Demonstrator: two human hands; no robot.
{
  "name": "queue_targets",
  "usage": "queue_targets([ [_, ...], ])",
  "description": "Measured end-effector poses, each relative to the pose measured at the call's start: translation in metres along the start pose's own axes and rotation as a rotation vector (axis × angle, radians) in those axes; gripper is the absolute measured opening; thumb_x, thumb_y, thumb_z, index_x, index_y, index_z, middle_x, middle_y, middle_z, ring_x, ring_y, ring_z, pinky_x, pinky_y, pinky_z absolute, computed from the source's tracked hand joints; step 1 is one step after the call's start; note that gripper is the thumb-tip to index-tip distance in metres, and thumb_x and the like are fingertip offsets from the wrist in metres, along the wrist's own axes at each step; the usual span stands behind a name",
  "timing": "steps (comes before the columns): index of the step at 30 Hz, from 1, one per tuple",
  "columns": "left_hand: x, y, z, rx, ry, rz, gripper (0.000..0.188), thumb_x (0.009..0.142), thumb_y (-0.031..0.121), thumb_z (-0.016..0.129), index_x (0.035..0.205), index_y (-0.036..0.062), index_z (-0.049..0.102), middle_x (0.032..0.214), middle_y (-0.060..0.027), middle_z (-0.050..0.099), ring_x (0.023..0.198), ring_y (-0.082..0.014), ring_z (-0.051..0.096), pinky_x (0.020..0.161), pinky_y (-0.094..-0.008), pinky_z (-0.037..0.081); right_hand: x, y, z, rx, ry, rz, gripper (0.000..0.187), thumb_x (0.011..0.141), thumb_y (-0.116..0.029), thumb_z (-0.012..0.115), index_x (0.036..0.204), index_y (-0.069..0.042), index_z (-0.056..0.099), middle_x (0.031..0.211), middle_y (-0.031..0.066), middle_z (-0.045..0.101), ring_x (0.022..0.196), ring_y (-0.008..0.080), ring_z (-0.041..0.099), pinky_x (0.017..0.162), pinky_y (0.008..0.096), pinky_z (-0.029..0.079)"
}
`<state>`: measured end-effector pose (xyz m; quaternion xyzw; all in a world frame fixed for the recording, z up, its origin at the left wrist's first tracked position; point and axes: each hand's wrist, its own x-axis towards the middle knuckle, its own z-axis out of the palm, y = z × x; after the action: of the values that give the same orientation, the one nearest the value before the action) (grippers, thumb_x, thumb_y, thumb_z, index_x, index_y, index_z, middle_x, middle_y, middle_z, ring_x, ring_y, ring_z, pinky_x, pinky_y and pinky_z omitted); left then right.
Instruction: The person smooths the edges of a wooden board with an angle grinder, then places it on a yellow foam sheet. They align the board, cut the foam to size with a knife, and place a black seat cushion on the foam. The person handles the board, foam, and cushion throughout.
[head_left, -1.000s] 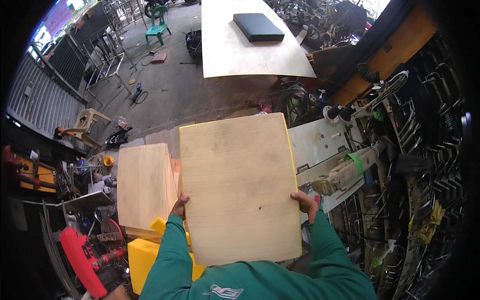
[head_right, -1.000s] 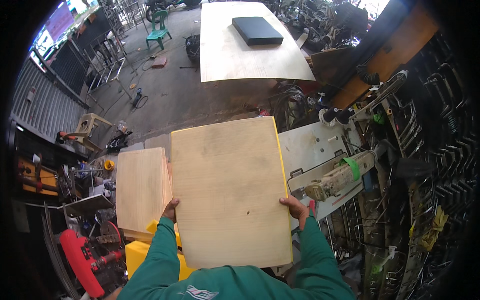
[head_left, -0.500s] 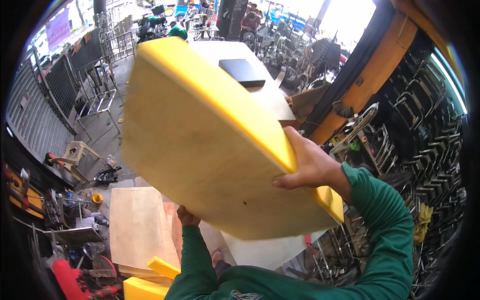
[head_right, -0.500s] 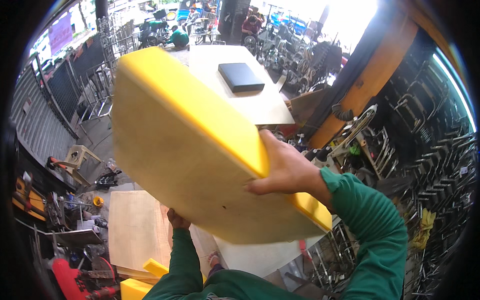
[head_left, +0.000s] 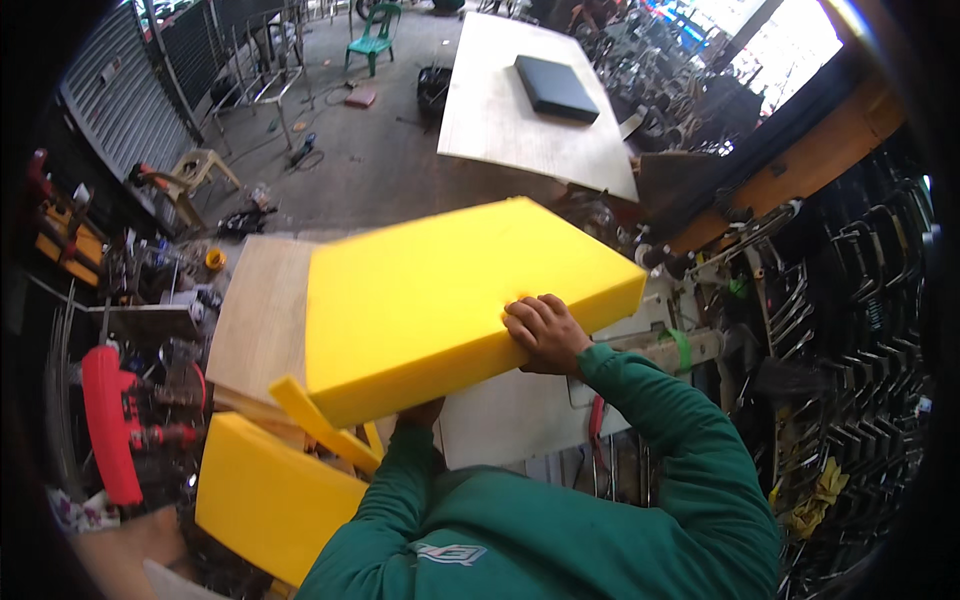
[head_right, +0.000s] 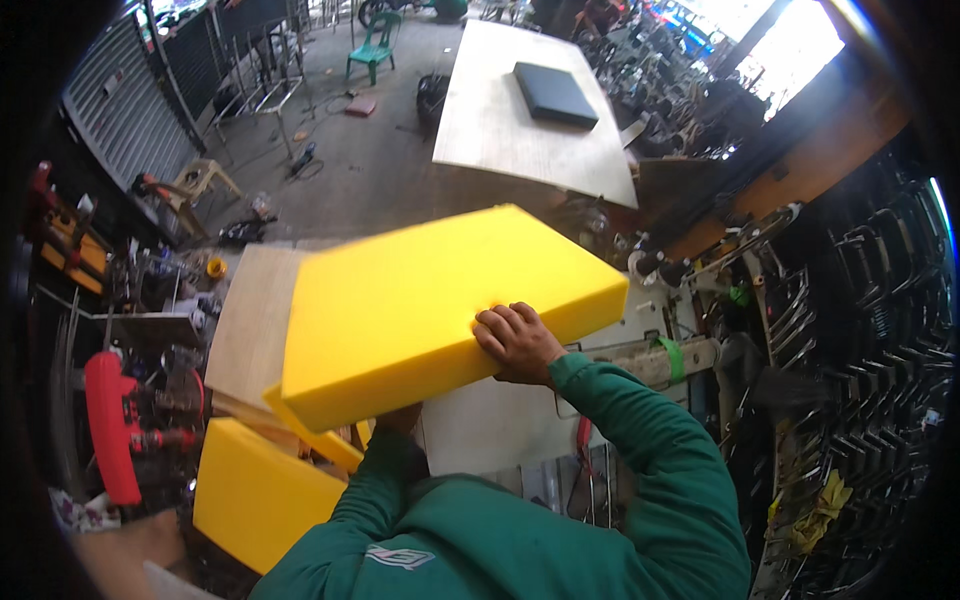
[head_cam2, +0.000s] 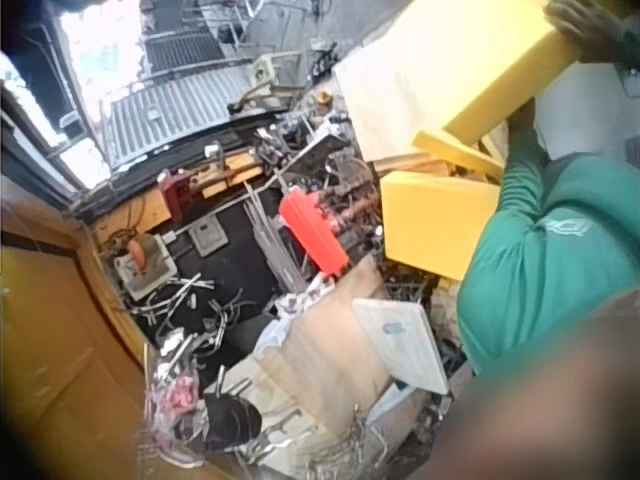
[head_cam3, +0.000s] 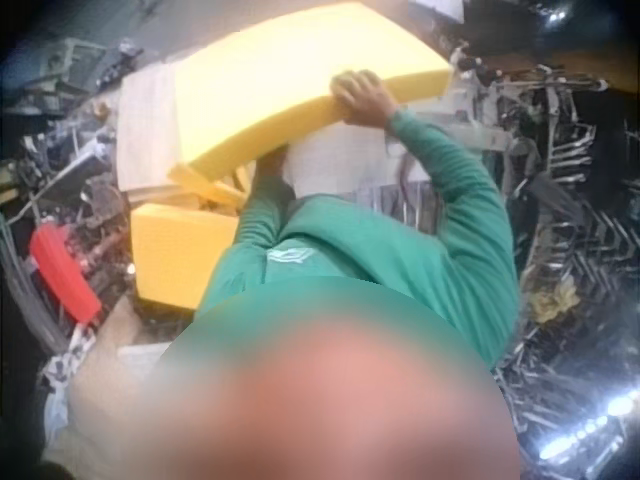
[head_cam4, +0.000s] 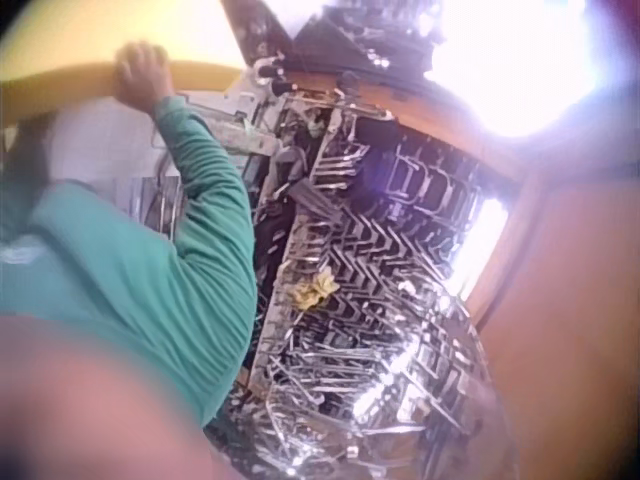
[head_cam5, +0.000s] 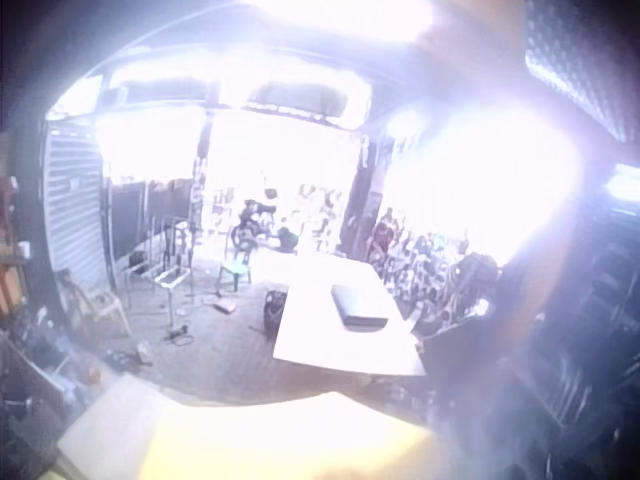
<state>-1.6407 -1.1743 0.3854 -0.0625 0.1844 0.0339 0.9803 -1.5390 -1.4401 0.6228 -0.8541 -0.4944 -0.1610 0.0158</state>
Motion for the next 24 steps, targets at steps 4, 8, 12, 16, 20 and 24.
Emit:
queue_targets([
  [4, -0.104, 0.065, -0.022, -0.15, -0.126, -0.012, 0.068, 0.103, 0.06, 0.061, 0.141, 0.0039, 0.064, 0.145, -0.0155, 0.066, 0.135, -0.0312, 0.059, 0.122, -0.0496, 0.037, -0.064, -0.026, 0.056, 0.081, 0.111, 0.093, 0.08, 0.067, -0.03, 0.085, 0.139, -0.01, 0.056, 0.141, 0.0147, 0.058, 0.133, 0.0357, 0.057, 0.113, 0.0543, 0.041],
  [8, -0.159, 0.16, 0.003, 0.364, 0.037, 0.007, 0.089, 0.094, 0.082, 0.06, 0.14, 0.0055, 0.065, 0.148, -0.0147, 0.061, 0.138, -0.0376, 0.051, 0.121, -0.0543, 0.034, -0.088, -0.048, 0.095, 0.001, 0.185, 0.077, 0.069, 0.074, -0.034, 0.078, 0.137, -0.013, 0.06, 0.142, 0.0137, 0.058, 0.134, 0.0339, 0.056, 0.114, 0.0548, 0.039],
  [12, -0.143, 0.207, 0.045, 0.674, 0.255, 0.033, 0.103, 0.083, 0.092, 0.063, 0.148, 0.013, 0.055, 0.15, -0.0129, 0.055, 0.137, -0.0375, 0.051, 0.119, -0.0603, 0.034, -0.058, -0.091, 0.115, -0.179, 0.273, 0.085, 0.042, 0.095, -0.028, 0.062, 0.133, -0.009, 0.06, 0.135, 0.0177, 0.056, 0.131, 0.038, 0.053, 0.111, 0.0552, 0.042],
  [16, -0.12, 0.227, 0.089, 0.71, 0.331, 0.226, 0.104, 0.08, 0.087, 0.073, 0.151, 0.014, 0.052, 0.15, -0.0186, 0.053, 0.134, -0.0368, 0.055, 0.11, -0.0596, 0.048, 0.006, -0.154, 0.12, -0.281, 0.258, 0.236, 0.043, 0.095, -0.027, 0.061, 0.133, -0.007, 0.058, 0.136, 0.0186, 0.056, 0.13, 0.038, 0.054, 0.112, 0.0549, 0.042],
  [20, -0.109, 0.221, 0.097, 0.827, 0.535, 0.36, 0.115, 0.072, 0.09, 0.078, 0.157, 0.0195, 0.044, 0.156, -0.0179, 0.045, 0.137, -0.0373, 0.05, 0.109, -0.0656, 0.046, 0.011, -0.186, 0.127, -0.36, 0.29, 0.288, 0.045, 0.095, -0.027, 0.06, 0.135, -0.007, 0.055, 0.137, 0.017, 0.058, 0.131, 0.037, 0.055, 0.112, 0.0539, 0.041],
  [24, -0.106, 0.193, 0.06, 1.003, 0.636, 0.259, 0.083, 0.08, 0.077, 0.08, 0.141, 0.0254, 0.059, 0.144, -0.0097, 0.054, 0.123, -0.0327, 0.054, 0.098, -0.0568, 0.05, -0.042, -0.193, 0.151, -0.298, 0.31, 0.293, 0.047, 0.095, -0.028, 0.059, 0.138, -0.01, 0.055, 0.142, 0.0149, 0.057, 0.137, 0.0343, 0.054, 0.116, 0.0535, 0.038],
])
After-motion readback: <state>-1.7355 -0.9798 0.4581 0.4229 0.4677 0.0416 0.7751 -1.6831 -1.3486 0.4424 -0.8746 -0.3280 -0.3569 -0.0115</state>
